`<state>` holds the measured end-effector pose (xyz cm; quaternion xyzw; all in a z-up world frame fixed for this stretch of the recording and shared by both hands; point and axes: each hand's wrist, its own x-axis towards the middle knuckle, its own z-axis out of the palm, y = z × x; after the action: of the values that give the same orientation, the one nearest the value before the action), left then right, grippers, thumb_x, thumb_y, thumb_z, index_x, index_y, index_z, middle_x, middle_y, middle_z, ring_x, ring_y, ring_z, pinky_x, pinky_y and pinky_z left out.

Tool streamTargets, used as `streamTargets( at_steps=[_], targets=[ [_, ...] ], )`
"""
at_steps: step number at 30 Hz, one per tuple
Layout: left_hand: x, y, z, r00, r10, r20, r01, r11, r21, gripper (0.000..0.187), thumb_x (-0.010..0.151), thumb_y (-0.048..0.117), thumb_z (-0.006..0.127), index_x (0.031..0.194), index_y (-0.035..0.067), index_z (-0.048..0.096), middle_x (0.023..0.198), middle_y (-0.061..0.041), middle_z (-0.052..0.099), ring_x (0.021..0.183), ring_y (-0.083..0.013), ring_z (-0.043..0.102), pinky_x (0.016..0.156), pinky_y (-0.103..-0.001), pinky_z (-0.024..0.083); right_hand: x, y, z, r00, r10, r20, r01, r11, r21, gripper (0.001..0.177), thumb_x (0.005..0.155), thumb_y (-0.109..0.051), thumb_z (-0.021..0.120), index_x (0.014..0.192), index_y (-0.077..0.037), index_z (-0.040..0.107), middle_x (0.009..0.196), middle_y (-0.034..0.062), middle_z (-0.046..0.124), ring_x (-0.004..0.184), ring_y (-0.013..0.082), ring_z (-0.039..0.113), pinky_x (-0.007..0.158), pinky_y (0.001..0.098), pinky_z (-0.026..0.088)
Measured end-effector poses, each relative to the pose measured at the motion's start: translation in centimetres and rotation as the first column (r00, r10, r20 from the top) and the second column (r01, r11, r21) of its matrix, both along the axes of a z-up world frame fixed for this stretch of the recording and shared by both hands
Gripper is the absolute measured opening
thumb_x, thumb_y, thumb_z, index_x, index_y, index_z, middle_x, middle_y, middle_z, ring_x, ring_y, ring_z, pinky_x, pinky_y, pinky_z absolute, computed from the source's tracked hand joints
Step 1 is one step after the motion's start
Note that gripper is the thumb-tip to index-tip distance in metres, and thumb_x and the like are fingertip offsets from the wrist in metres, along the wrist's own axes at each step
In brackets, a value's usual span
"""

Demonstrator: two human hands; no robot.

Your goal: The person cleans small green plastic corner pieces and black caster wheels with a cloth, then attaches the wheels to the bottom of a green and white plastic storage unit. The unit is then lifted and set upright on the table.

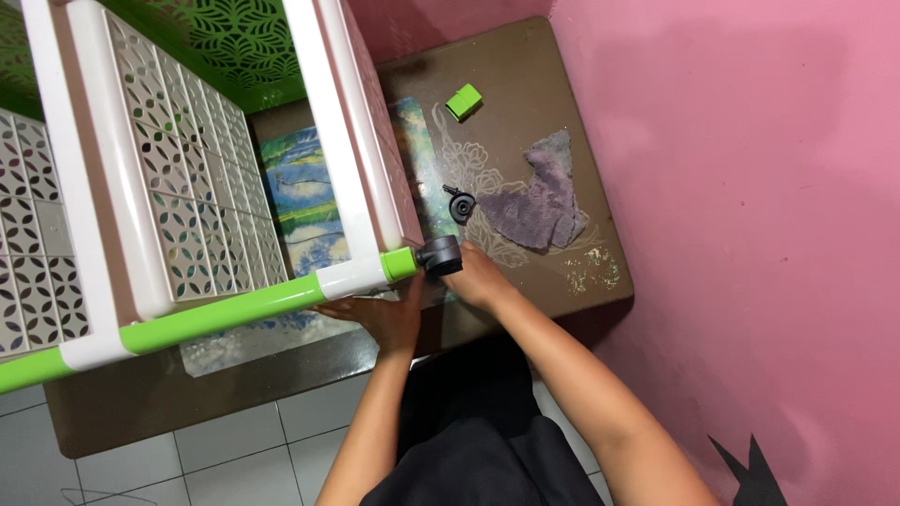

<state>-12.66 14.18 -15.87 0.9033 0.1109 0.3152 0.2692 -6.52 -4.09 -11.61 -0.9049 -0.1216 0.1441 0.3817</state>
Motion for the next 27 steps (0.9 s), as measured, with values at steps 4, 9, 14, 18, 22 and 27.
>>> streamTargets(
  at_steps=[4,9,14,18,22,27],
  targets=[
    [-1.0,0.9,-0.9,1.000,-0.010,-0.027,0.011,0.999,0.038,0.156,0.077,0.071,0.085,0.159,0.007,-0.031,0.162,-0.035,-0.027,0.151,-0.0632,-0.018,0.119,-0.081,0.002,-0.3,-0.2,0.1,0.990,-0.073,-0.123,0.084,0.992,0.094,0.035,0.095,-0.036,0.059,0.118,-0.011,0.068,0.118,0.0208,0.066,0.117,0.0390,0.058,0.099,0.0447,0.047],
    [-1.5,1.9,-1.1,1.000,-0.007,-0.016,0.009,0.993,0.117,0.153,0.078,0.073,0.082,0.160,0.010,-0.032,0.161,-0.032,-0.028,0.151,-0.0613,-0.014,0.120,-0.081,0.007,0.2,-0.6,-1.3,0.983,0.025,0.179,-0.078,0.952,0.296,0.027,0.089,-0.019,0.068,0.115,-0.012,0.070,0.109,0.0156,0.071,0.104,0.0356,0.067,0.089,0.0420,0.053],
    [-1.2,1.3,0.1,0.999,0.029,-0.019,-0.026,0.988,0.151,0.153,0.077,0.076,0.080,0.159,0.010,-0.031,0.160,-0.034,-0.024,0.151,-0.0606,-0.006,0.120,-0.078,0.011,0.5,0.8,-1.4,0.998,-0.040,0.052,0.018,0.930,0.368,0.029,0.084,-0.005,0.069,0.112,-0.011,0.068,0.096,0.0142,0.072,0.088,0.0297,0.071,0.079,0.0390,0.055],
    [-1.0,0.9,0.8,0.997,0.019,-0.071,-0.009,0.990,0.139,0.155,0.074,0.076,0.079,0.156,0.002,-0.030,0.156,-0.039,-0.016,0.146,-0.0623,-0.002,0.115,-0.082,0.010,0.4,1.8,0.3,0.989,-0.095,-0.109,0.130,0.915,0.383,0.020,0.088,-0.011,0.071,0.106,-0.010,0.064,0.093,0.0152,0.072,0.087,0.0274,0.069,0.079,0.0391,0.054],
    [-1.1,0.7,0.9,0.998,0.030,-0.059,-0.019,0.986,0.168,0.149,0.082,0.072,0.078,0.158,0.001,-0.028,0.158,-0.040,-0.011,0.148,-0.0624,0.002,0.119,-0.081,0.013,-0.7,1.6,1.3,0.918,-0.247,0.311,0.159,0.946,0.282,0.048,0.060,-0.014,0.082,0.104,-0.006,0.063,0.094,0.0189,0.069,0.087,0.0364,0.065,0.076,0.0449,0.052],
    [-0.7,0.7,1.1,0.997,0.049,-0.053,-0.039,0.985,0.171,0.146,0.081,0.073,0.077,0.158,0.000,-0.023,0.155,-0.041,-0.005,0.145,-0.0605,0.006,0.116,-0.081,0.016,-0.9,1.5,0.9,0.956,-0.255,0.147,0.211,0.942,0.259,0.018,0.084,-0.014,0.072,0.101,-0.010,0.071,0.084,0.0138,0.072,0.085,0.0334,0.068,0.079,0.0464,0.055]
  ],
)
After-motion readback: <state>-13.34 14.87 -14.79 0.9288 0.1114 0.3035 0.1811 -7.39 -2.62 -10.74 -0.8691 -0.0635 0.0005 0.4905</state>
